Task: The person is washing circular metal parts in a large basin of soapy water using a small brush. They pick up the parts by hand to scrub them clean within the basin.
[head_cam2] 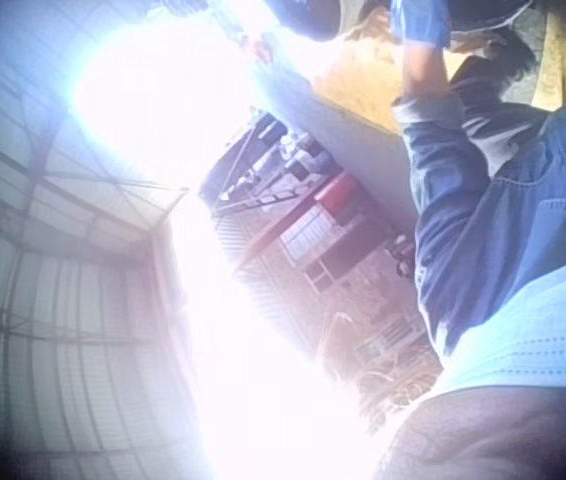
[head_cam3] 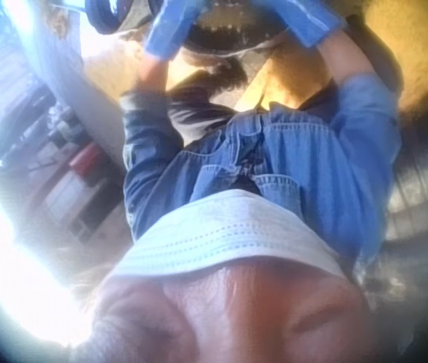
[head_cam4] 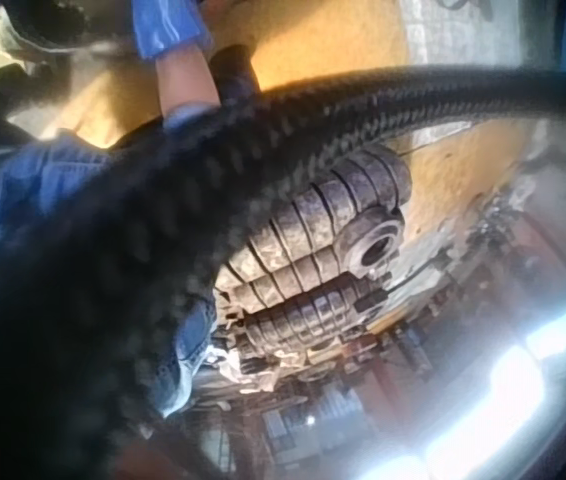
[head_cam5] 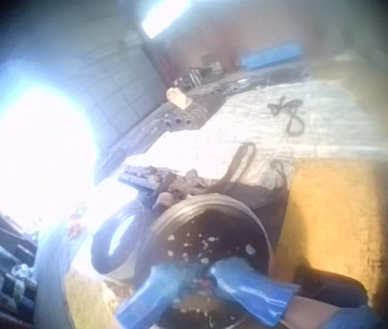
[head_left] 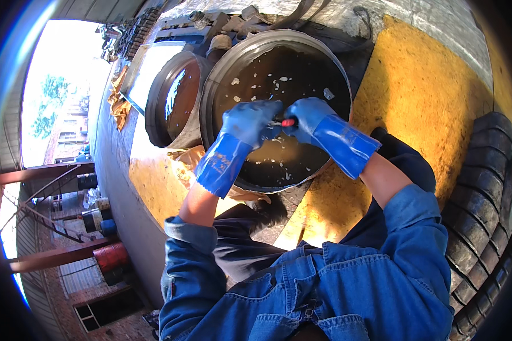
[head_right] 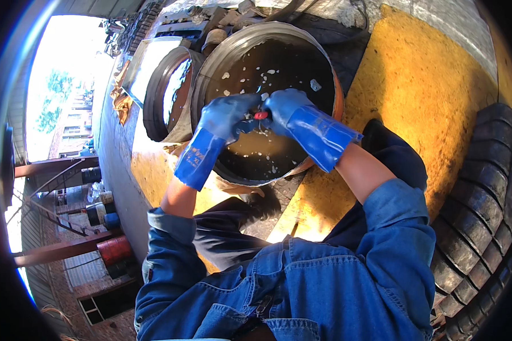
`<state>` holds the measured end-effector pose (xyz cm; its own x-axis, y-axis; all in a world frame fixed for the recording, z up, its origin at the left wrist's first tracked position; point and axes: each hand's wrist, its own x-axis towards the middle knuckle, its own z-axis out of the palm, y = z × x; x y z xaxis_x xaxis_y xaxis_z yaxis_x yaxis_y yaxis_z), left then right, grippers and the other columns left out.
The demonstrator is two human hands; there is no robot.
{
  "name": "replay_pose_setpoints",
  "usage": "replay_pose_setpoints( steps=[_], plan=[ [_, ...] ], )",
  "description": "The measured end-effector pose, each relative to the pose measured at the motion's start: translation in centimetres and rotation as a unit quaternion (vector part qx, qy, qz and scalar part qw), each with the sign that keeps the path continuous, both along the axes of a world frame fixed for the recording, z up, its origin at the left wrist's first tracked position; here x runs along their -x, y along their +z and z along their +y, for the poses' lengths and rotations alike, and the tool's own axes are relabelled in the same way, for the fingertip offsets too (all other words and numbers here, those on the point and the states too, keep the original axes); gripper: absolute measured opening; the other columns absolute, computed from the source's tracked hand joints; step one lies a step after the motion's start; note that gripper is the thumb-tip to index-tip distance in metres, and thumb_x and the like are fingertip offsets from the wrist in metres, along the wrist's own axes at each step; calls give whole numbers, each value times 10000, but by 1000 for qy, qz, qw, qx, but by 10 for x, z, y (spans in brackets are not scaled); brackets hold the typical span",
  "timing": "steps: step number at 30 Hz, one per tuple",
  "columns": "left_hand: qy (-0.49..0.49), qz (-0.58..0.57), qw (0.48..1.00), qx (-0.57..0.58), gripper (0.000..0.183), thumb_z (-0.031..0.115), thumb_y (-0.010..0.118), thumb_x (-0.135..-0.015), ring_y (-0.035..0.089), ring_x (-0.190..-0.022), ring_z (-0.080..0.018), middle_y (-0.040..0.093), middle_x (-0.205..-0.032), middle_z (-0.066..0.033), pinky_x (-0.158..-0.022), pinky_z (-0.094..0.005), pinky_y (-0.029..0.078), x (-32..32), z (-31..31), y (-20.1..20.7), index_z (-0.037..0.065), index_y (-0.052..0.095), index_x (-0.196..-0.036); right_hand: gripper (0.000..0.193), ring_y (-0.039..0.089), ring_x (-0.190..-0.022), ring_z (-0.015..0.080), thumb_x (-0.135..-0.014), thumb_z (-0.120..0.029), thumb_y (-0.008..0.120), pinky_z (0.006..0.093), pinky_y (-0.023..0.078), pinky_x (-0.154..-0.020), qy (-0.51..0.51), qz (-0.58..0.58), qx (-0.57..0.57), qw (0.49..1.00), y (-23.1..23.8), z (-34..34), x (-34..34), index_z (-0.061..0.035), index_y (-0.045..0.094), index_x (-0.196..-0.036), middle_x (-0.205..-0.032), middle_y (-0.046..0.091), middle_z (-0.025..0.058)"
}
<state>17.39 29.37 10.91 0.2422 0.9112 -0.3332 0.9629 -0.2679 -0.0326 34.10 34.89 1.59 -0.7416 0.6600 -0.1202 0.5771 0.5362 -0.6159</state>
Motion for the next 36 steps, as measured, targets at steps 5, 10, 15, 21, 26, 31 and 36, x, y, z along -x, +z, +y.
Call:
replay_pose_setpoints(
  steps=[5,10,15,21,26,31,36],
  plan=[
    [-59,221,961,156,229,318,685,-931,742,-985,-327,763,-1027,-79,-826,-444,600,-16,18,-24,226,744,-1132,271,733,-1018,292,-798,-219,785,441,555,-897,123,-152,-14,981,19,-2,6,-220,798,-1068,-1049,767,62],
    [-42,142,971,186,243,353,656,-965,731,-978,-348,759,-1002,-121,-900,-483,564,-13,46,-57,193,759,-1116,272,752,-989,308,-812,-237,786,435,580,-820,-50,-150,97,983,-17,5,-3,-210,796,-1083,-1054,777,79],
    [307,-356,880,70,201,288,661,-977,719,-766,-228,744,-929,-83,-558,-350,549,42,136,-95,100,717,-1017,237,744,-901,361,-836,-344,692,452,601,-775,-119,-133,279,944,-39,7,-5,-176,785,-975,-943,762,133],
    [332,-823,410,209,221,319,608,-1041,577,-631,-140,652,-806,-31,-492,-298,429,-11,222,-139,107,665,-1022,246,727,-999,381,-849,-266,673,470,584,-862,-43,-98,216,970,-41,-21,-10,-178,776,-1054,-1047,758,139],
    [416,-669,577,213,295,409,646,-1015,559,-650,-150,598,-784,-27,-518,-283,468,-18,229,-184,118,616,-1046,283,716,-1059,366,-836,-189,694,456,579,-871,31,-159,205,965,-47,-26,3,-190,764,-1110,-1136,745,128],
    [368,-722,566,151,313,394,593,-1052,578,-654,-139,660,-829,-30,-567,-282,484,-12,231,-182,89,616,-1119,281,727,-1023,354,-814,-198,715,452,585,-829,27,-140,226,964,-33,-21,3,-183,770,-1090,-1097,754,119],
    [344,-622,701,57,342,398,610,-1040,614,-681,-136,698,-851,-47,-605,-279,476,6,192,-149,66,651,-1108,216,744,-917,349,-816,-228,710,442,588,-782,-42,-88,185,978,-51,-38,-7,-178,788,-1011,-964,761,124]
  ],
)
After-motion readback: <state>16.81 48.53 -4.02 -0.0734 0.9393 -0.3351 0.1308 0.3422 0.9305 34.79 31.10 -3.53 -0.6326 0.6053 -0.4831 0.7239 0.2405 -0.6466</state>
